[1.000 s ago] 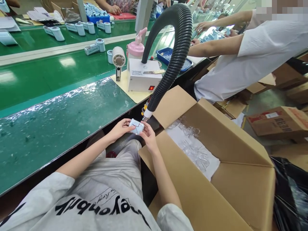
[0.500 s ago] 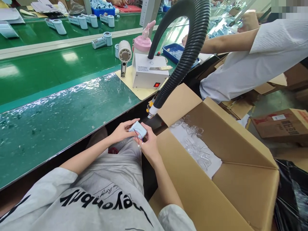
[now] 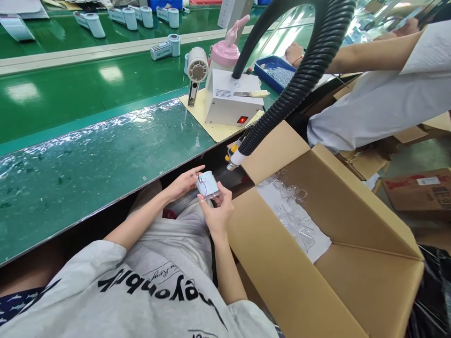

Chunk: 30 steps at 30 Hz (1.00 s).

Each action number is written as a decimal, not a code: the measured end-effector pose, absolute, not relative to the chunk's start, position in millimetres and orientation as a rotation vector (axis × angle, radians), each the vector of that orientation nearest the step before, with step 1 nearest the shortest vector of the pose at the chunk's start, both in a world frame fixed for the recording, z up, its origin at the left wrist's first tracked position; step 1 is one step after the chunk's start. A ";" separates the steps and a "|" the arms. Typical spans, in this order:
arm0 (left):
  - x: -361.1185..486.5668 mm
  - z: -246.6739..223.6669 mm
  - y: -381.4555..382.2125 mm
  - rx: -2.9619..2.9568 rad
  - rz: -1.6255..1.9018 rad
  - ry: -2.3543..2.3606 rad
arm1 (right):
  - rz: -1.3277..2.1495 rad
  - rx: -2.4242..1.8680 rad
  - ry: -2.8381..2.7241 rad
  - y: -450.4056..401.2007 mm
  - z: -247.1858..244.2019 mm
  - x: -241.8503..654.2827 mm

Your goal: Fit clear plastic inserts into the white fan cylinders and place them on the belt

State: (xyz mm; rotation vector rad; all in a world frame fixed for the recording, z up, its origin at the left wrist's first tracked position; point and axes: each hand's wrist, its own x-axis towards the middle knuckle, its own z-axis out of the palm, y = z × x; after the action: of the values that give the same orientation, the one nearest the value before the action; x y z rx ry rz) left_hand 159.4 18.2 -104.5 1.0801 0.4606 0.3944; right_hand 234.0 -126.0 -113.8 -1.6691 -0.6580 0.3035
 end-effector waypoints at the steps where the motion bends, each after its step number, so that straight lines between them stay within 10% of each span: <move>1: 156.5 -103.0 20.5 1.076 0.355 0.446 | 0.311 -1.635 -0.683 -127.9 -117.7 233.9; 30: 205.6 -77.4 31.5 1.167 0.355 0.498 | 0.236 -1.293 -0.639 -106.7 -152.1 272.0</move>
State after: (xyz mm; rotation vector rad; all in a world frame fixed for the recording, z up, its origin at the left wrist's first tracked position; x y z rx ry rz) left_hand 205.6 31.5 -77.4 1.1666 0.4976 0.3549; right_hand 272.0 -106.7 -152.1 -1.2930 -0.6391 0.2359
